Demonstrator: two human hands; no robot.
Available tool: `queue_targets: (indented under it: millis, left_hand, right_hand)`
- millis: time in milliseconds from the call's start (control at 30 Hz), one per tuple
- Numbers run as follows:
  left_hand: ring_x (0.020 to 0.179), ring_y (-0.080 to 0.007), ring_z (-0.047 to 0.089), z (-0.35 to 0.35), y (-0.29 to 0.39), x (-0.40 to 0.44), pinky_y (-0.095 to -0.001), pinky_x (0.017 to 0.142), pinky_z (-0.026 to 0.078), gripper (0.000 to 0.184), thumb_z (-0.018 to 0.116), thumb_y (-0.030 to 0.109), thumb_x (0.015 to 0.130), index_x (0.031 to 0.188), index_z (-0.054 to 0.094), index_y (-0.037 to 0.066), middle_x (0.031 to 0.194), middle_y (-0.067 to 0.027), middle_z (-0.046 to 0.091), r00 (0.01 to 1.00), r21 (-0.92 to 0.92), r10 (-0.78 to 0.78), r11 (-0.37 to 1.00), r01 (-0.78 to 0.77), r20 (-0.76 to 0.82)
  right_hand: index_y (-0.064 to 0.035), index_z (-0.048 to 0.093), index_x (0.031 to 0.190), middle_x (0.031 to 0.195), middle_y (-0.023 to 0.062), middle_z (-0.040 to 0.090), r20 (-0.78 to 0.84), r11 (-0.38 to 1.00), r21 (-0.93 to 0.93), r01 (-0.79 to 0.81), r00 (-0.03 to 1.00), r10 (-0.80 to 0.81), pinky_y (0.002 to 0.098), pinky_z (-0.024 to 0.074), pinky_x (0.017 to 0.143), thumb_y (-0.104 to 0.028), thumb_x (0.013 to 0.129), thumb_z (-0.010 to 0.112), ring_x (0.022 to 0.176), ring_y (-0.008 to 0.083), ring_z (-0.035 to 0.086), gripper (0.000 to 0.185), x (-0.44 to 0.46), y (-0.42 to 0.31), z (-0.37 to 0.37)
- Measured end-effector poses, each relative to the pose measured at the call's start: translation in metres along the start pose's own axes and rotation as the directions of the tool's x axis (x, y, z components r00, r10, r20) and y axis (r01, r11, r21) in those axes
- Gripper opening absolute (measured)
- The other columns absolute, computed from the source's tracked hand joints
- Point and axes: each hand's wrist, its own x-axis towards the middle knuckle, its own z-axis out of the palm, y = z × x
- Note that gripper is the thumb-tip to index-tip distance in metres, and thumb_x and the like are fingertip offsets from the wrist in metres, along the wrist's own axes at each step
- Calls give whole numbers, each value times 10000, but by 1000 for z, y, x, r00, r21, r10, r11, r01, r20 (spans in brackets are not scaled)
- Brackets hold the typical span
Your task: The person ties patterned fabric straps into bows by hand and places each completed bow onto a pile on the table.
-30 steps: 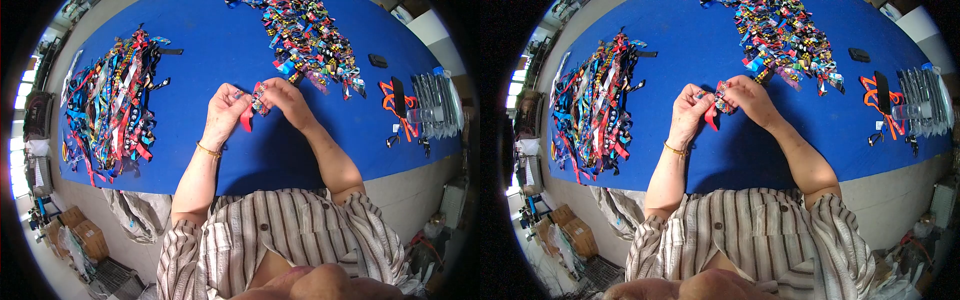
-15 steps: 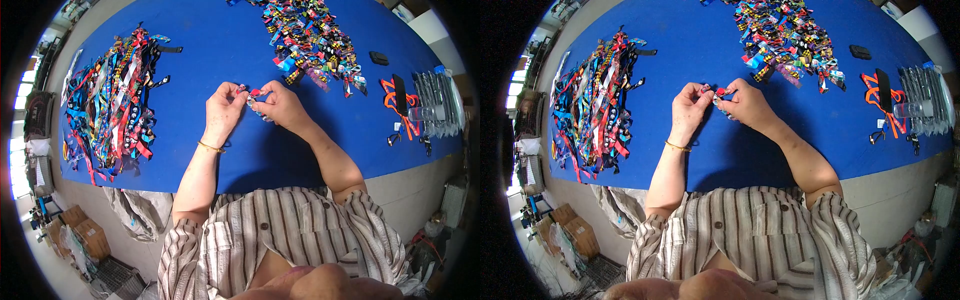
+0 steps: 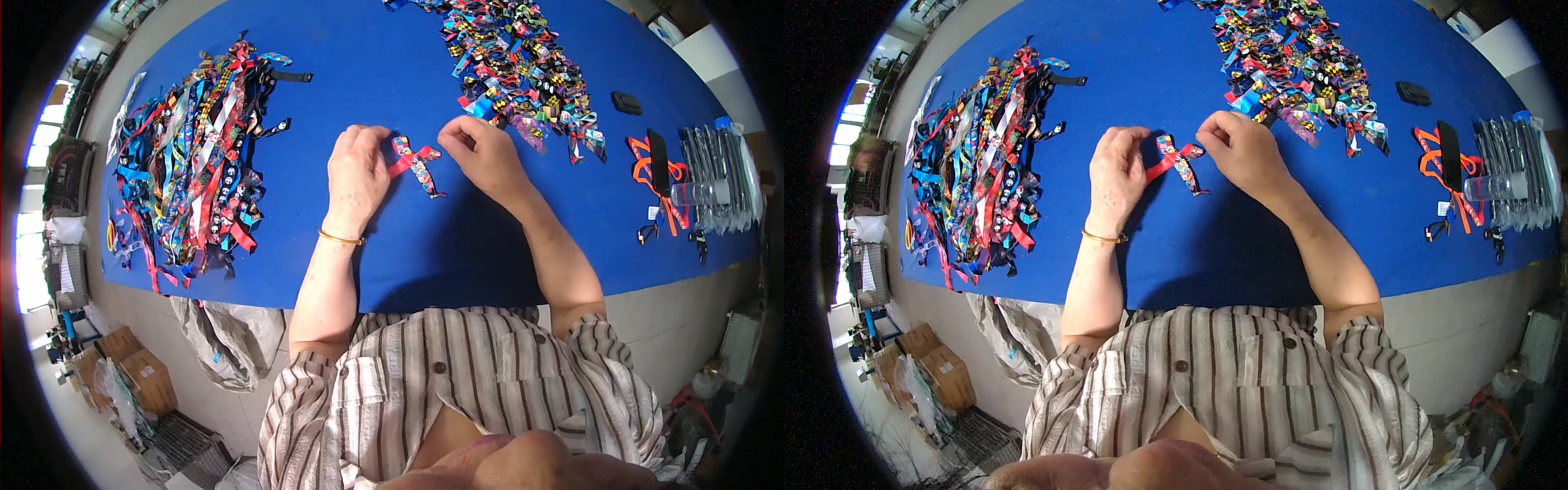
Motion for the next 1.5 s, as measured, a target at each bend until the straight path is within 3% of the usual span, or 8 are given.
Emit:
queue_targets:
  millis: [133, 267, 433, 533, 933, 1033, 1233, 1500]
  left_hand:
    - [939, -341, 639, 4, 9, -9, -430, 853, 538, 314, 621, -78, 791, 1068, 722, 32, 1004, -137, 677, 975, 56, 181, 980, -190, 129]
    - [985, -332, 633, 3, 14, -12, -425, 872, 537, 333, 623, -72, 793, 1094, 725, 29, 1041, -135, 675, 964, 62, 153, 983, -170, 219]
    - [1004, -337, 633, 4, 11, -14, -411, 906, 538, 401, 599, -88, 775, 1151, 715, -10, 1095, -151, 685, 945, 35, 180, 980, -197, 271]
    - [997, -338, 635, 6, 10, -16, -407, 907, 542, 400, 601, -84, 773, 1149, 715, -11, 1099, -151, 685, 932, 31, 185, 978, -205, 313]
    - [933, -297, 636, 12, 14, -20, -374, 856, 550, 348, 622, -57, 780, 1116, 711, -29, 1082, -132, 673, 909, 120, 203, 958, -262, 364]
    - [957, -289, 631, 9, 19, -25, -377, 867, 536, 371, 627, -20, 805, 1169, 695, -25, 1100, -125, 664, 911, 166, 190, 950, -265, 367]
    - [1097, -308, 604, 16, 26, -45, -426, 958, 489, 468, 604, 42, 859, 1320, 610, -37, 1241, -154, 622, 937, 324, 184, 904, -280, 297]
    - [1214, -338, 545, 33, 31, -54, -443, 1022, 445, 581, 608, 73, 858, 1422, 517, -33, 1383, -179, 552, 954, 434, 118, 870, -233, 276]
  right_hand:
    - [-17, 718, 1012, 927, 102, 678, 140, 988, -103, 115, 985, -100, 314, 533, 723, -179, 953, 685, 791, 179, 657, 176, 22, 1, 7]
    - [-16, 725, 1037, 973, 130, 679, 243, 947, -140, 288, 937, -249, 355, 547, 730, -178, 935, 668, 844, 222, 683, 200, 44, 16, 28]
    - [-27, 735, 1010, 939, 140, 672, 354, 991, -102, 87, 934, -45, 392, 546, 769, -205, 897, 696, 837, 275, 681, 215, 54, 15, 36]
    - [-33, 733, 958, 908, 126, 665, 334, 969, -86, 233, 923, -192, 388, 542, 743, -199, 891, 698, 802, 273, 677, 182, 55, 26, 40]
    - [-23, 717, 892, 878, 132, 657, 230, 985, -105, 138, 967, -111, 395, 536, 722, -179, 885, 711, 803, 282, 676, 156, 51, 27, 52]
    - [-67, 707, 863, 920, 126, 683, 224, 990, -42, 134, 967, -122, 429, 544, 756, -262, 878, 707, 862, 323, 685, 196, 50, 30, 48]
    - [-35, 664, 888, 838, 120, 680, 222, 973, -227, 39, 975, 13, 426, 537, 702, -303, 881, 739, 787, 310, 680, 279, 23, 7, 13]
    - [-53, 652, 876, 837, 113, 668, 218, 976, -217, -5, 974, 54, 428, 530, 672, -243, 877, 751, 759, 304, 678, 214, 5, 14, 12]
